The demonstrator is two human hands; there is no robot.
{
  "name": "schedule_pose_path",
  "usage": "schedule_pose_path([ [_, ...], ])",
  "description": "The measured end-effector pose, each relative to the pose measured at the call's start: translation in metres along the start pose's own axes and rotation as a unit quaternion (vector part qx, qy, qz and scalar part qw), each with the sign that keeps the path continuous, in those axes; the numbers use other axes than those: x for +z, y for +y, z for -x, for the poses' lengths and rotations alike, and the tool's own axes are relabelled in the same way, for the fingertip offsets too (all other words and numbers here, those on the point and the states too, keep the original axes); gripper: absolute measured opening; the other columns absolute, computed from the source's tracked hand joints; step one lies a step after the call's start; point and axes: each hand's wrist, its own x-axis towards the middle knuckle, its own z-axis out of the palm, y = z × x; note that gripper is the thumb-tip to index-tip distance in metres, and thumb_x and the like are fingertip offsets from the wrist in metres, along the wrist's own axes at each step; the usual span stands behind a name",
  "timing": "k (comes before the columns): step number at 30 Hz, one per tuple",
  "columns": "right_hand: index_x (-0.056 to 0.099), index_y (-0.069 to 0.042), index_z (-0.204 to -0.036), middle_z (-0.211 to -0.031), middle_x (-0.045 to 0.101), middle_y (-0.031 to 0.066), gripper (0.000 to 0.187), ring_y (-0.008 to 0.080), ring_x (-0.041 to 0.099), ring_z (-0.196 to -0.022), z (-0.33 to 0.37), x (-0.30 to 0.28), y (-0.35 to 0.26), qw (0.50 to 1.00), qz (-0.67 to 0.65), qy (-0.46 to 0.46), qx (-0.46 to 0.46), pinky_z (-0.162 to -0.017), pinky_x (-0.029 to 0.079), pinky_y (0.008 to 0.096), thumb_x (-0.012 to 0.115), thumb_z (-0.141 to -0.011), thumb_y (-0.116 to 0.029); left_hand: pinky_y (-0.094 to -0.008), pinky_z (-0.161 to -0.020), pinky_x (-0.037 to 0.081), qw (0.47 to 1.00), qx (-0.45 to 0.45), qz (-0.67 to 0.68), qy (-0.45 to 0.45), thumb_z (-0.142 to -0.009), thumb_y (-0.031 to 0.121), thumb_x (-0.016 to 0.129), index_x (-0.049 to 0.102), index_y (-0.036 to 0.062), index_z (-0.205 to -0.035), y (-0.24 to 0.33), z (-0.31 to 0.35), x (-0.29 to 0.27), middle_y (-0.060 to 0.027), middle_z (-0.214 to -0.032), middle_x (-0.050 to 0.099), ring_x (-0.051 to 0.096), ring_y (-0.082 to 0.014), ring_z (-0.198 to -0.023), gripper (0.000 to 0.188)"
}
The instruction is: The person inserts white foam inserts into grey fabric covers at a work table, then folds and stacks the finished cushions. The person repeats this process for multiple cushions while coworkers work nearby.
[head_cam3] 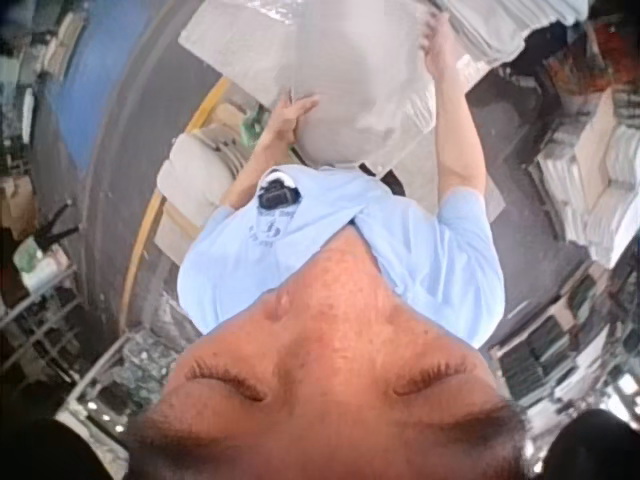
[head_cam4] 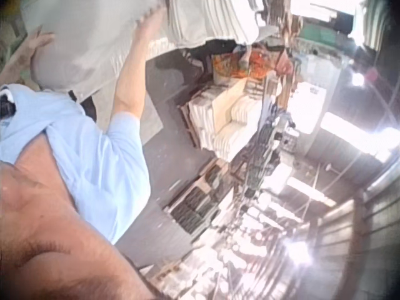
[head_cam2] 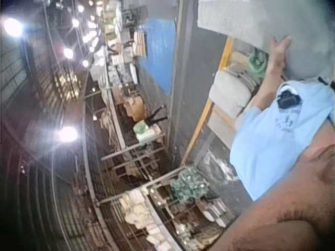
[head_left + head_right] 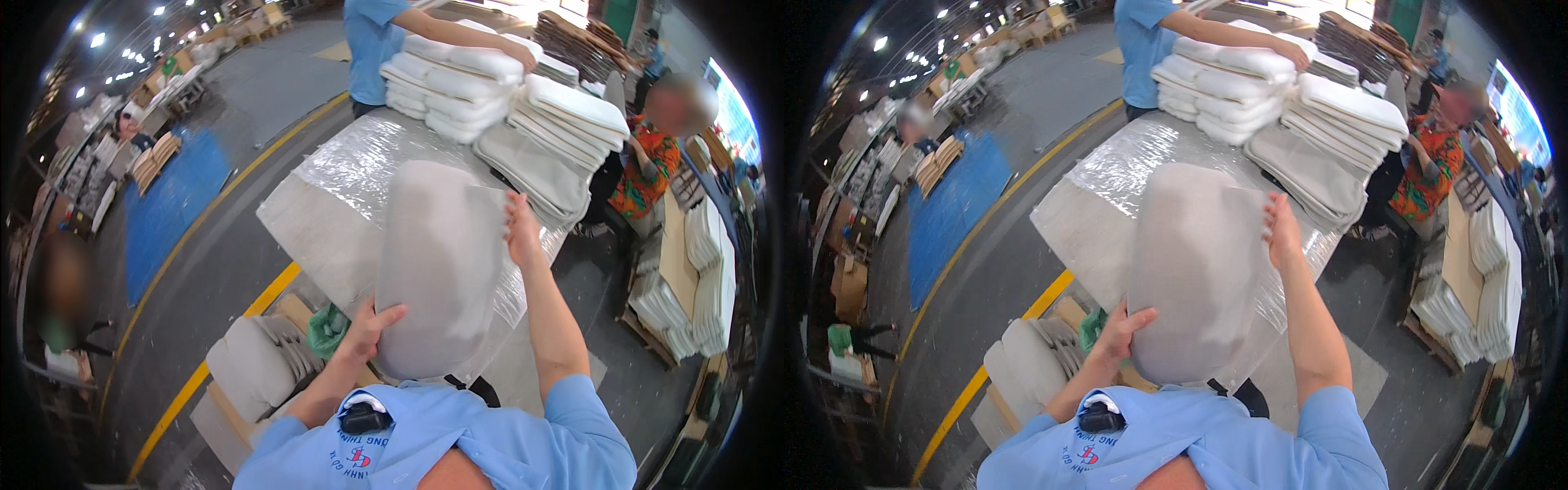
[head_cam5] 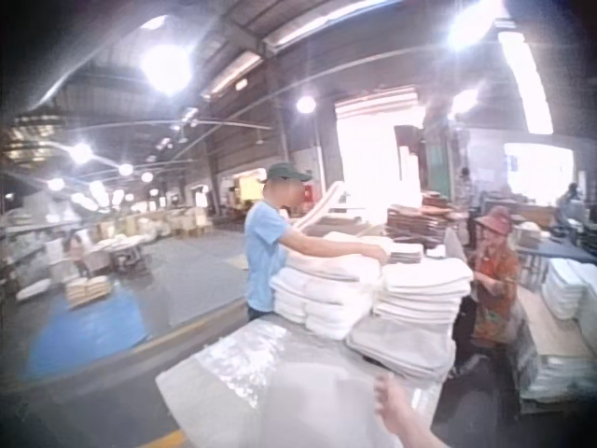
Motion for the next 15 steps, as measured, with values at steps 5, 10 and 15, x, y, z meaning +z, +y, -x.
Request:
schedule_pose_path([
  [5,0.046,-0.015,-0.16,-0.159,0.049,0.011,0.075,0.0281,0.048,-0.14,0.07,-0.01,0.072,0.972,0.198,-0.062,0.106,-0.113,0.043,0.0417,0.068,-0.1,-0.055,-0.0466,-0.108,0.051,0.99,0.005,0.104,0.089,-0.096,0.02,0.077,0.042,0.0009,-0.153,-0.056,0.018,0.039,-0.0151,-0.143,0.058,0.063,-0.0292,-0.125,0.07],
  [10,0.059,-0.012,-0.149,-0.149,0.061,0.0175,0.065,0.0357,0.058,-0.136,0.069,-0.053,0.112,0.879,0.45,-0.137,0.076,-0.109,0.048,0.0446,0.074,-0.095,-0.044,-0.0482,-0.108,0.052,0.972,-0.182,0.118,-0.092,-0.102,0.036,0.07,0.034,0.005,-0.158,-0.078,0.025,0.053,-0.016,-0.15,0.051,0.058,-0.0348,-0.131,0.073],
  [15,0.069,-0.006,-0.13,-0.121,0.073,0.0243,0.047,0.0421,0.069,-0.114,0.086,-0.049,0.135,0.8,0.587,-0.126,0.01,-0.099,0.053,0.046,0.074,-0.093,-0.033,-0.0576,-0.109,0.049,0.928,-0.305,0.211,0.009,-0.102,0.062,0.059,0.037,0.0055,-0.157,-0.092,-0.004,0.038,-0.0168,-0.151,0.05,0.056,-0.0379,-0.133,0.082],
])
